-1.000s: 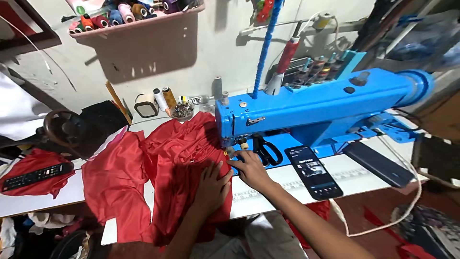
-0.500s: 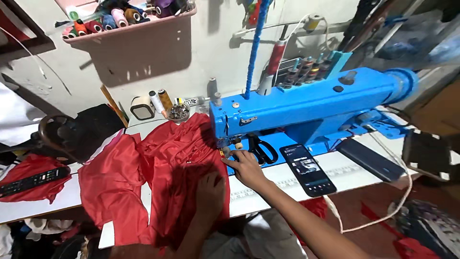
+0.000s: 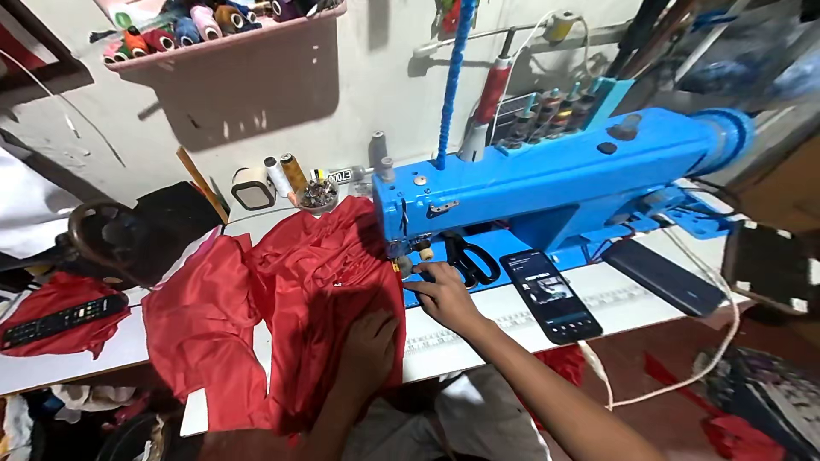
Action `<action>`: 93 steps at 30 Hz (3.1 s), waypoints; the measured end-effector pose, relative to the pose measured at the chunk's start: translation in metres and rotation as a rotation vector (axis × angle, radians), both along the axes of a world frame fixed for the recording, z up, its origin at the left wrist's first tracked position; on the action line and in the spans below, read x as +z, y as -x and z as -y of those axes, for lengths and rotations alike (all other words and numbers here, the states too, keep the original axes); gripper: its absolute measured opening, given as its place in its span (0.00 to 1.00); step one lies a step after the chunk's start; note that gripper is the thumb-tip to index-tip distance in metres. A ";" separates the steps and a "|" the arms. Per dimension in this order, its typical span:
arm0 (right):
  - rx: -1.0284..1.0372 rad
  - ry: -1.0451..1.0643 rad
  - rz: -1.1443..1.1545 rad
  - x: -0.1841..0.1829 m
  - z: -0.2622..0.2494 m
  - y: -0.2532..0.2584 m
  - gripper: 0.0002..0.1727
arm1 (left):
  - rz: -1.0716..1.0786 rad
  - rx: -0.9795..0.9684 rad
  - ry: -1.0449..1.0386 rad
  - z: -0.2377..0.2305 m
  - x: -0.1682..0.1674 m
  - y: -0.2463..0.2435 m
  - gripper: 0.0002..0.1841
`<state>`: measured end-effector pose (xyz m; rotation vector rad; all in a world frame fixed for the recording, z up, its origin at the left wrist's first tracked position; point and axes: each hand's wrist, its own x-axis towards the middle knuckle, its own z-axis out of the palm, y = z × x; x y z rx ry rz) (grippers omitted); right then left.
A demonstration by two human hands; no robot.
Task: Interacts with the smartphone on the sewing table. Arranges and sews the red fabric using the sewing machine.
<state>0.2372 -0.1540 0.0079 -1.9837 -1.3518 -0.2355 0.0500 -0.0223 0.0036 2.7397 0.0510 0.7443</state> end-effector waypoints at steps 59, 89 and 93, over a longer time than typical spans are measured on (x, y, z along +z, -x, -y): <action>0.169 0.053 0.090 -0.003 0.000 0.002 0.23 | 0.037 0.107 0.049 0.001 0.005 0.000 0.19; 0.170 0.053 0.090 -0.003 0.000 0.001 0.23 | -0.015 0.114 -0.014 0.001 0.003 -0.002 0.20; 0.172 0.053 0.099 -0.004 -0.001 0.000 0.23 | 0.093 0.133 0.025 0.000 -0.001 0.001 0.18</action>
